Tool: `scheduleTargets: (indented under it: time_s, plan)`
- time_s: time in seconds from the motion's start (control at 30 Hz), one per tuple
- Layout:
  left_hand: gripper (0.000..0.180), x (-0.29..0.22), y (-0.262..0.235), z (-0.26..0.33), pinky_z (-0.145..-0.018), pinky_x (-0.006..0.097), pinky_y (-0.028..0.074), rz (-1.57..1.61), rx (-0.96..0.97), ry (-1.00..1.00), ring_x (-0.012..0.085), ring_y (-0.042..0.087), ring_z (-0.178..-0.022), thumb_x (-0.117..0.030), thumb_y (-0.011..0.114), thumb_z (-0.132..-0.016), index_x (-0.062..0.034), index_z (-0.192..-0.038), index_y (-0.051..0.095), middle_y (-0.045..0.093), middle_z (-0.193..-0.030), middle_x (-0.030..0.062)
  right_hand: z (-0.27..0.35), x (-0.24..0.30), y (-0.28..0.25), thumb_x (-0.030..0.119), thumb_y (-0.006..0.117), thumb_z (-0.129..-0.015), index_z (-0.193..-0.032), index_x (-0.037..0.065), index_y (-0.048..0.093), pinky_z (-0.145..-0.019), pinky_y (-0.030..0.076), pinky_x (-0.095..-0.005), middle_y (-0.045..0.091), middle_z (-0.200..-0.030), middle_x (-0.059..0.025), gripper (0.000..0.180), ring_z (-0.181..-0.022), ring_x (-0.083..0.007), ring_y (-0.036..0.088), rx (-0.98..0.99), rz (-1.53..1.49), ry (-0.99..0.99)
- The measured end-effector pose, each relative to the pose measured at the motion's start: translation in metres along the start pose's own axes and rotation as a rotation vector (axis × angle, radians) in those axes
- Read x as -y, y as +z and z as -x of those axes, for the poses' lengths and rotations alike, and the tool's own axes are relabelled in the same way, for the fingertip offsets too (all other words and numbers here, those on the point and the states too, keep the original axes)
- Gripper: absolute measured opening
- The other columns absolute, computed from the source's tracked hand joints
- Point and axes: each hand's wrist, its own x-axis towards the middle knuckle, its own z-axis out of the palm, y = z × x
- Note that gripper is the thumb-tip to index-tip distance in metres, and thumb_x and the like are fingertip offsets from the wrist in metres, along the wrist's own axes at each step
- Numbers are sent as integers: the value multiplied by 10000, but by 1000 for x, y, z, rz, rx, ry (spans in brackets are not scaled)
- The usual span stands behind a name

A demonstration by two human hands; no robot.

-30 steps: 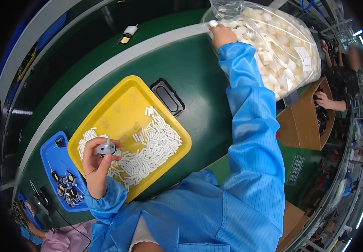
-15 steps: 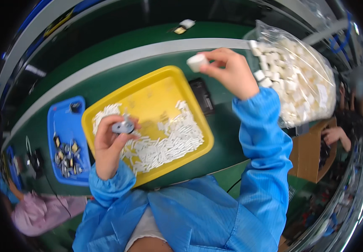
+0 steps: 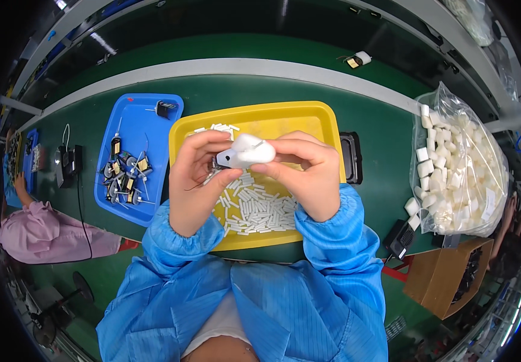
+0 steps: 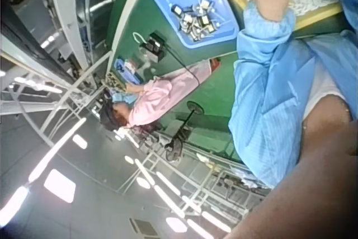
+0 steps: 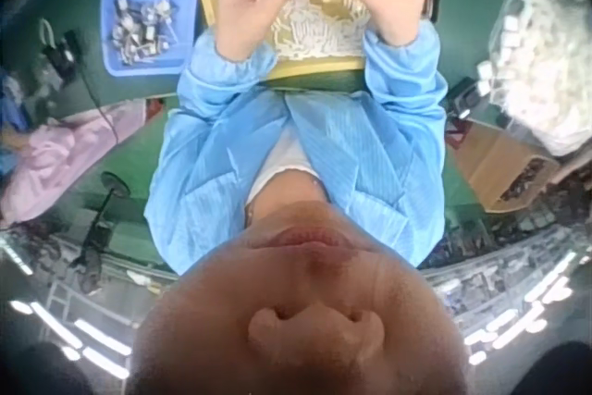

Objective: The person assembles small electronic components by hand. They pick up a white plastic rod from a yellow tray and a white foam block from a plastic bag, then insert the rod into the block. The person repeats this process continuously, handling the components one at a time.

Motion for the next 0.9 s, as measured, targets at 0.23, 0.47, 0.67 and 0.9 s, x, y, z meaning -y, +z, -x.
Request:
scheduleTargets:
  time_s: [0.23,0.47,0.67,0.9]
  plan:
    - [500,-4,10,-15,-735,271,480,-410,192,190,214,594,-911,32,648,-721,-52,-1186,485,599,-1024,113,5,4,-8,44,746,-666,-961,-8,644,-626,499,-226,613,-893,-84,316,-793,-148,605,-42,137,-28]
    - [402,-5,27,-22,-691,223,460,22,350,-105,147,534,-945,-59,595,-819,-38,-1197,460,550,-1062,71,11,6,-31,124,778,-634,-838,22,647,-511,438,-232,599,-766,-29,263,-649,-120,534,-84,465,-108]
    - [219,6,38,-33,-637,214,442,151,366,-299,100,521,-858,-140,550,-883,-44,-1068,483,539,-997,59,12,12,-30,76,783,-618,-953,74,621,-532,479,-226,576,-914,-50,372,-769,-141,569,-211,335,-172]
    - [180,18,44,-25,-631,224,451,264,350,-271,104,528,-829,-141,534,-898,-37,-1036,486,547,-976,59,16,3,-44,2,743,-654,-885,66,564,-604,541,-230,559,-964,-75,299,-879,-160,590,-36,84,-117]
